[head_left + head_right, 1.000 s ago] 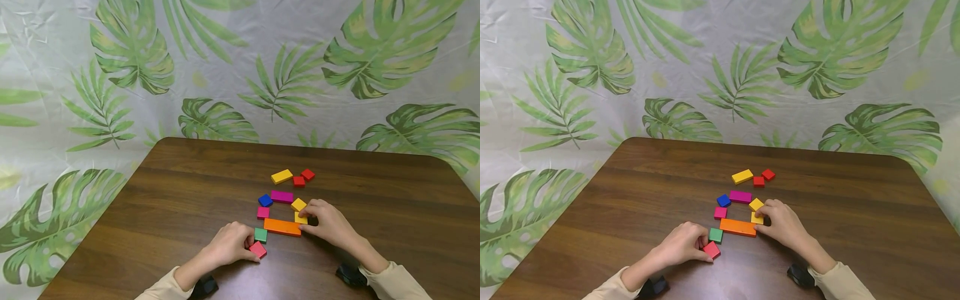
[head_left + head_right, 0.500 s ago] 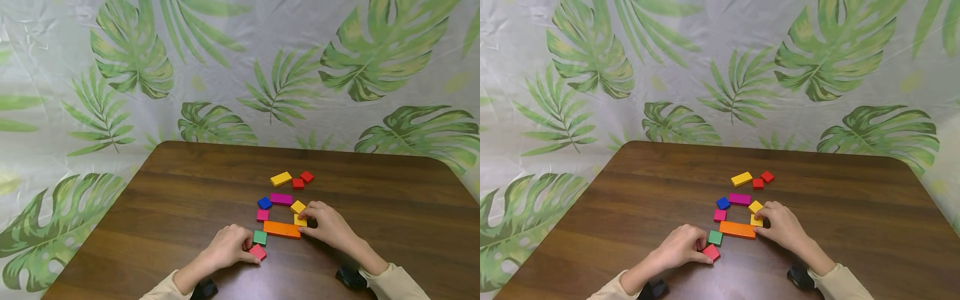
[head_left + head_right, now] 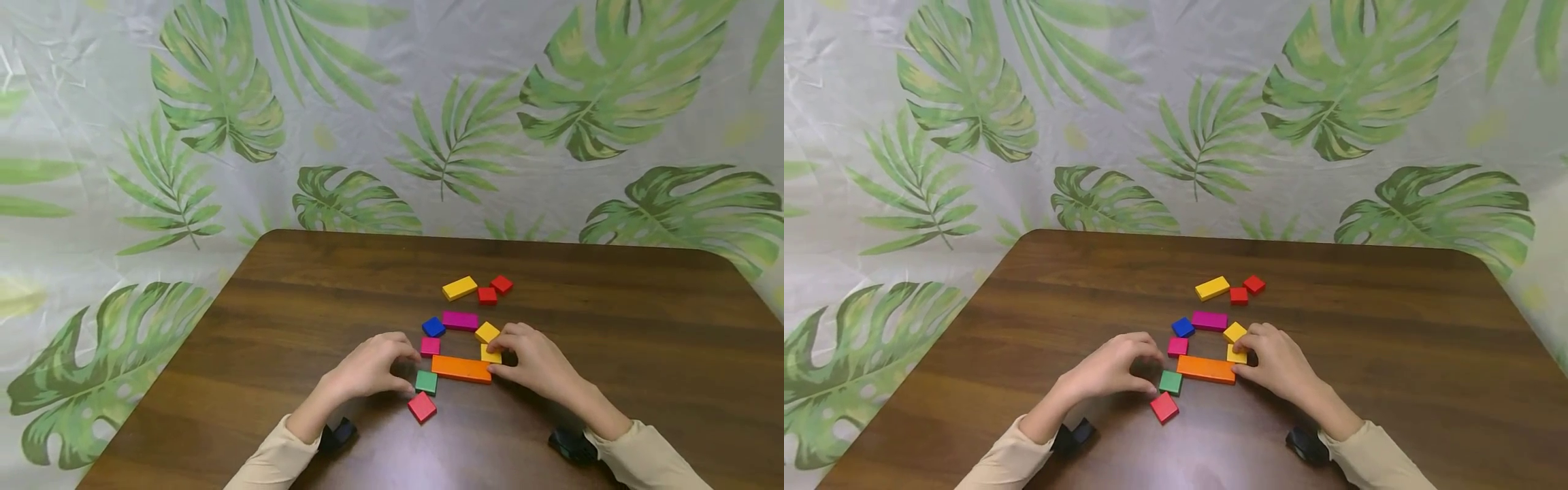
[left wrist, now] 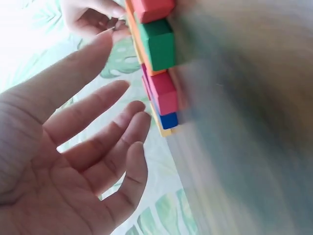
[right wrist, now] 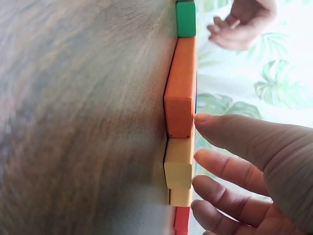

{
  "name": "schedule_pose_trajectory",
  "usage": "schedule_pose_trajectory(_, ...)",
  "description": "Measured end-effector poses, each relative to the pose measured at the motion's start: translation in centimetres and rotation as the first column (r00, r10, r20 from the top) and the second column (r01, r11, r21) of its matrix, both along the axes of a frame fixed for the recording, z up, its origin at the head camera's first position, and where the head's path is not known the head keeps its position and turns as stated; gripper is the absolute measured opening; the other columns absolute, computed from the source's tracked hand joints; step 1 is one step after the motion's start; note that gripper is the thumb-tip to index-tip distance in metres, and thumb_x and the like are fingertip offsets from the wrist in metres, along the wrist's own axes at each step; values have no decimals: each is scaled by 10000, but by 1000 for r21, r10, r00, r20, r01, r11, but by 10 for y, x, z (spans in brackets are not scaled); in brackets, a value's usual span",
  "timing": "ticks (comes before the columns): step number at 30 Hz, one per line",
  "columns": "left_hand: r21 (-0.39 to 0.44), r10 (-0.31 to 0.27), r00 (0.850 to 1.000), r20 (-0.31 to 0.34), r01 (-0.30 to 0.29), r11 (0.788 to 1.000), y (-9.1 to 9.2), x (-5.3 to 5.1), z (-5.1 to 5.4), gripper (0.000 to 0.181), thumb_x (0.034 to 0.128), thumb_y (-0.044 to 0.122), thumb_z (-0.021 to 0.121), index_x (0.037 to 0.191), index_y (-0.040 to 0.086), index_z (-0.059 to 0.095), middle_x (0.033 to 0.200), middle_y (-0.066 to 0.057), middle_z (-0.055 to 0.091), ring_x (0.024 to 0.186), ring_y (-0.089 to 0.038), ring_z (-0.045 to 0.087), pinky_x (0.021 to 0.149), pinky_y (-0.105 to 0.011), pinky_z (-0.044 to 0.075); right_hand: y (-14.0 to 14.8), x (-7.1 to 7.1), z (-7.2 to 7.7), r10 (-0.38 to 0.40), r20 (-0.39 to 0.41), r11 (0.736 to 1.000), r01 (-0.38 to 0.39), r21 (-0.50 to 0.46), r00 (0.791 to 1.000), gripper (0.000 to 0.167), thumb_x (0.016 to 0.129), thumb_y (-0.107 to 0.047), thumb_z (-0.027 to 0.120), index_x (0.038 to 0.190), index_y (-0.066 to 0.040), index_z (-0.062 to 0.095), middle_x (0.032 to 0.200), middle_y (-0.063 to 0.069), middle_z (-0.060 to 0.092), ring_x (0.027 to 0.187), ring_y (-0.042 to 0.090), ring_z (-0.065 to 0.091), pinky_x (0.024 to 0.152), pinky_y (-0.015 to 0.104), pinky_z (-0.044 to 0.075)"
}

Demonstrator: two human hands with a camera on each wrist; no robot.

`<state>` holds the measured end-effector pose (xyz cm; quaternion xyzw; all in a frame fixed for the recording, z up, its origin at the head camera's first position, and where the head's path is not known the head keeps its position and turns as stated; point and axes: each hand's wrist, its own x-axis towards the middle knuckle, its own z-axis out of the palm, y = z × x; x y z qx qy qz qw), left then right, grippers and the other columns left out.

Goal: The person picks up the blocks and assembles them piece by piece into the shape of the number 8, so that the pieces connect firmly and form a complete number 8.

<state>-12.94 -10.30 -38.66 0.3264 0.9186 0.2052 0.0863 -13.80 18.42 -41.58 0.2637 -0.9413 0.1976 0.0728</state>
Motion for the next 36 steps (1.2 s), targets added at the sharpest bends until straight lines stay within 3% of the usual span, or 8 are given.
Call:
schedule_pose_trajectory(5,-44,-91,995,-30,90,995,20,-15,4,414,739,313,790,1107,152,689,1089,13,613,1015,-121,532,911,-238,448,6,-3,1,-17,-14,1000,17,16,1000,209,691,-271,816,838,-178,700,801,-87,585,764,75,495,684,271,472)
schedule_pose_trajectory(10,-58,-144,989,-41,141,988,29,-20,6,420,754,313,776,1132,153,685,1141,14,610,1086,-133,526,962,-247,430,10,-4,0,-25,-13,1000,25,12,1000,201,696,-266,813,837,-181,699,808,-84,589,770,76,505,692,277,482)
schedule_pose_trajectory(14,-61,-131,991,-25,129,990,26,-20,0,413,755,307,777,1129,155,690,1151,8,612,1113,-145,512,981,-257,421,12,-3,-3,-21,-8,1000,21,4,1000,191,701,-255,811,835,-184,695,807,-84,589,760,73,513,686,272,488)
schedule_pose_trajectory(21,10,-131,991,-33,131,991,19,-18,-16,445,754,306,779,1162,162,673,1159,-1,578,1071,-149,471,917,-252,414,10,4,-8,-25,-10,1000,25,1,1000,206,688,-275,816,830,-191,692,806,-108,582,789,62,522,718,275,497)
schedule_pose_trajectory(27,18,-66,998,-13,67,998,11,-12,-14,448,746,310,784,1163,189,673,1195,8,546,1065,-135,424,911,-291,396,3,7,-8,6,-14,1000,-6,-7,1000,233,687,-260,816,868,-175,697,813,-103,589,772,47,496,686,233,470)
schedule_pose_trajectory(36,-2,-87,996,-12,87,996,16,-15,-15,435,742,332,783,1152,233,677,1236,6,535,1093,-139,425,920,-311,389,5,5,-3,10,-1,1000,-10,3,1000,268,692,-245,817,911,-173,680,818,-107,585,775,41,481,678,213,452)
